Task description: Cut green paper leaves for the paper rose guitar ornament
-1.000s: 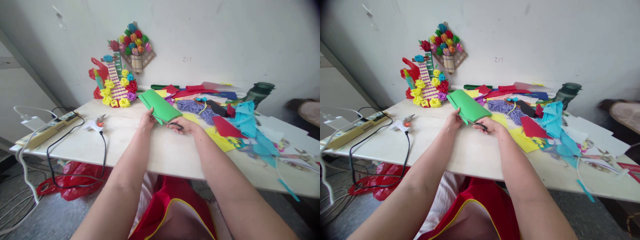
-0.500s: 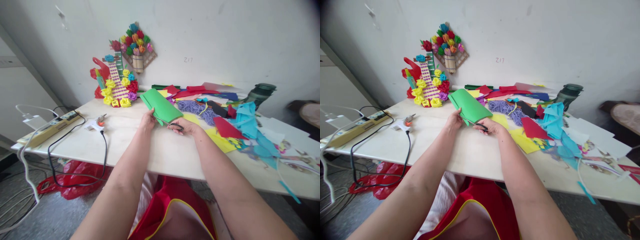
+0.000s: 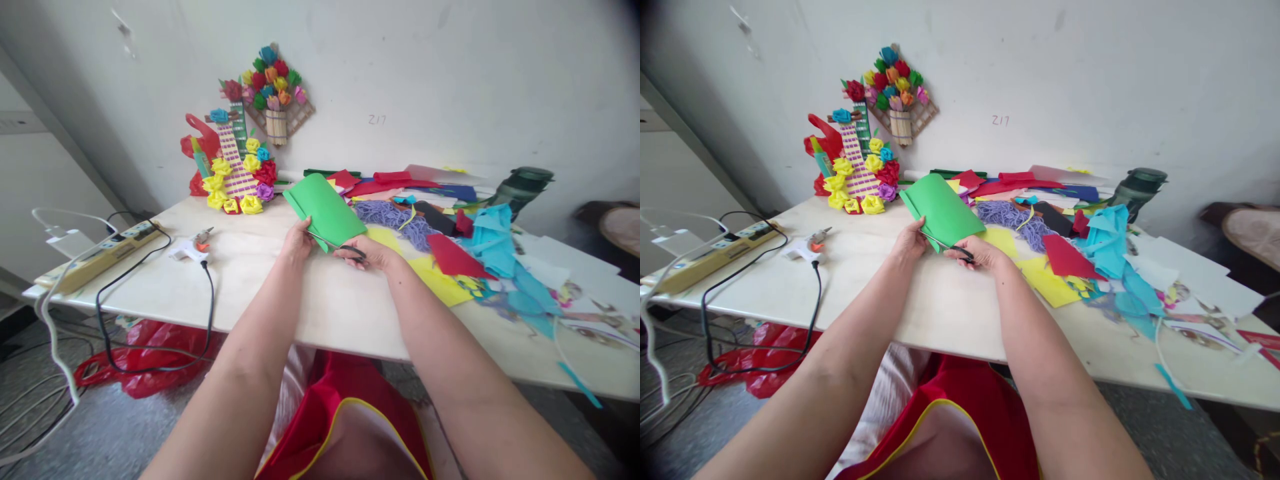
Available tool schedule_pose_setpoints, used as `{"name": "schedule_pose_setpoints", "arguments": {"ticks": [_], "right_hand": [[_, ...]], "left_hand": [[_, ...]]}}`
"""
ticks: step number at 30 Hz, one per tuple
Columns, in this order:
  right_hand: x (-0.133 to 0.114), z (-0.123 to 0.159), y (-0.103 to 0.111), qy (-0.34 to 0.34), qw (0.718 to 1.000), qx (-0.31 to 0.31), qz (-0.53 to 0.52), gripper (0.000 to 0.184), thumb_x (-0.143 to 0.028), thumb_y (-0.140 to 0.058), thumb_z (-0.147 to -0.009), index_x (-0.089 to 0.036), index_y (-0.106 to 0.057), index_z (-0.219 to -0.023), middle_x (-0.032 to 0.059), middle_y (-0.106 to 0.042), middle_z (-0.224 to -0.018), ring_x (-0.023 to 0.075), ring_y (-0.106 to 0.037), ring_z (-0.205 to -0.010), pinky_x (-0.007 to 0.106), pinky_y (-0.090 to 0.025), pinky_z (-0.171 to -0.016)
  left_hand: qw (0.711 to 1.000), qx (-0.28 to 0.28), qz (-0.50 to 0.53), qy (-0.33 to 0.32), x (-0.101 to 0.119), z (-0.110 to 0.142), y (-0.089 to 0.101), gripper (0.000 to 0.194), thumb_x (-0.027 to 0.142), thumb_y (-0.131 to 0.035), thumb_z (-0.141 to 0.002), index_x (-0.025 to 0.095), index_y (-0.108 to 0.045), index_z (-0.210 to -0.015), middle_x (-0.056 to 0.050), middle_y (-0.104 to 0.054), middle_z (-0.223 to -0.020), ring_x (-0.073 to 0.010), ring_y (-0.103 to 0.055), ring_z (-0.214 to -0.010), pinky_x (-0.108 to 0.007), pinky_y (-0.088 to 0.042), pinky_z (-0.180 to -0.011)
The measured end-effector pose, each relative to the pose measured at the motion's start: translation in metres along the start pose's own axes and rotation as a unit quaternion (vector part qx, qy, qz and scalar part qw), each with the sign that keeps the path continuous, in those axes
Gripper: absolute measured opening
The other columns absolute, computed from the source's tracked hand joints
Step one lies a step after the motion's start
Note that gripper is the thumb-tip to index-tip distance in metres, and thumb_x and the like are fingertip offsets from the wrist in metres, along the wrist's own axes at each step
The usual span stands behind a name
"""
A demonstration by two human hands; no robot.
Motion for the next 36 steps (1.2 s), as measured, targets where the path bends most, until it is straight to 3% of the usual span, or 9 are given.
{"name": "schedule_pose_setpoints", "arguments": {"ticks": [23, 30, 36], "right_hand": [[0.0025, -0.0057, 0.0040, 0.042, 0.999, -0.010, 0.004, 0.033, -0.036, -0.069, -0.066, -0.008, -0.062, -0.081, -0.0065, -0.047, -0.039, 0.0025, -0.032, -0.028, 0.017, -0.022, -0.028], [0.0023, -0.0045, 0.0053, 0.044, 0.999, -0.019, 0.019, 0.034, -0.037, -0.068, -0.067, -0.007, -0.062, -0.081, -0.0056, -0.049, -0.041, 0.0027, -0.034, -0.029, 0.017, -0.024, -0.029], [0.0053, -0.0045, 0.0057, 0.042, 0.998, -0.034, 0.022, 0.033, -0.037, -0.066, -0.069, -0.007, -0.061, -0.083, -0.0051, -0.049, -0.044, 0.0028, -0.035, -0.031, 0.017, -0.024, -0.029]], "left_hand": [[1.000, 0.010, -0.009, -0.001, 0.0020, -0.0020, 0.0026, 0.017, 0.015, -0.055, -0.078, 0.010, -0.061, -0.094, -0.002, -0.063, -0.059, -0.0140, -0.060, -0.052, -0.028, -0.053, -0.064], [1.000, 0.028, 0.002, -0.003, 0.0011, -0.0052, 0.0019, 0.023, 0.023, -0.050, -0.085, 0.012, -0.059, -0.103, -0.006, -0.068, -0.073, -0.0150, -0.063, -0.061, -0.029, -0.053, -0.066], [0.999, 0.041, 0.013, -0.010, 0.0043, -0.0041, 0.0016, 0.025, 0.021, -0.049, -0.085, 0.010, -0.058, -0.106, -0.007, -0.069, -0.078, -0.0163, -0.064, -0.067, -0.030, -0.052, -0.069]]}}
Point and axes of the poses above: each hand's wrist, its own z-axis away from the middle knuckle, its own y-axis out of the back of the hand, x = y × z, the point moved 3 cm from there along -z, towards the middle knuckle
